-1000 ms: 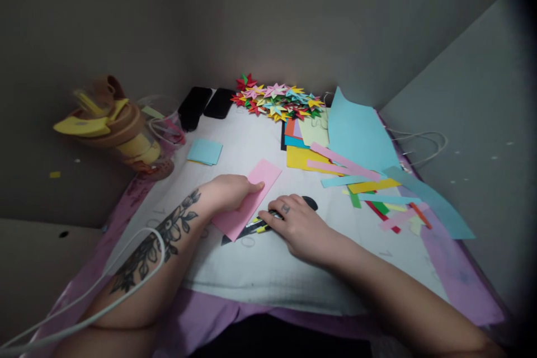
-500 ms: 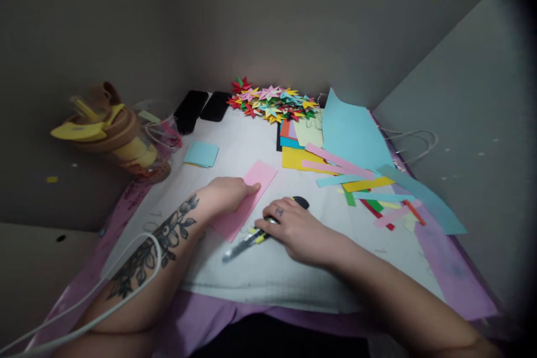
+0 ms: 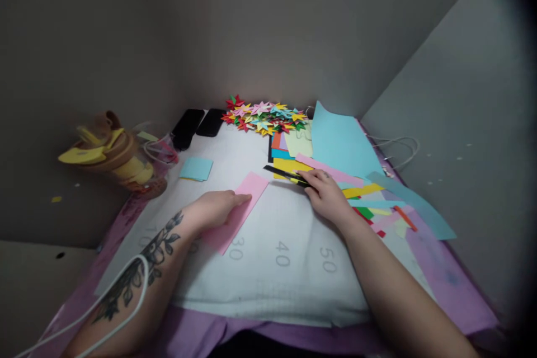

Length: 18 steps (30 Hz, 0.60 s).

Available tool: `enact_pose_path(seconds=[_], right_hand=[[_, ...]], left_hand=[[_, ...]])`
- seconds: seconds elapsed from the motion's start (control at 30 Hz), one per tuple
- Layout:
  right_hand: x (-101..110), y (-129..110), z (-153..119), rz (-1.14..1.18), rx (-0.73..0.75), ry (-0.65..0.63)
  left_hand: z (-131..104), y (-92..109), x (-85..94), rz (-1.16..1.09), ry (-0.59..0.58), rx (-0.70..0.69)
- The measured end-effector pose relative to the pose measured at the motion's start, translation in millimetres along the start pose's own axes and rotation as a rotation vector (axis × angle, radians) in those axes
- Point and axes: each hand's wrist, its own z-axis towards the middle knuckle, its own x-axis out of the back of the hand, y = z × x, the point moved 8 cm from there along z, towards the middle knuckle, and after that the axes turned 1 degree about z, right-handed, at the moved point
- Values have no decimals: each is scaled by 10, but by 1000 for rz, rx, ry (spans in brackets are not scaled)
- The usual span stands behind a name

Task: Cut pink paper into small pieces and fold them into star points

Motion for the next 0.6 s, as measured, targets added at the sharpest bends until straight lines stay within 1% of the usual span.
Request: enact_pose_path(seconds=[0.07,0.13,0.2,0.27,0.33,0.4,0.47,0.5,0.6], right_hand=[[-50,220,30,-19,-50,38],[-99,322,49,-22,-61,39],[-117,341,55,-30,-68,34],[-120,311,55,-30,-68,19],[-123,268,52,-20,-56,-3],[-125,241,48,-9,-42,-14],[-117,233,45,2,-30,-1],[-109,232,43,9,-24,13],[-85,239,38,28,-19,51]], left_hand=[[-26,38,45,-35,66,15],[-45,92,83,-80,150,45],[-51,91,94,-129,226,155],[-56,21,89,-162,289,321],[-39,-67,52,-210,289,450],[2,-157,2,-278,236,514],[47,-231,-21,-339,196,523],[66,-258,-17,-362,194,513],[85,-291,19,-345,230,481]])
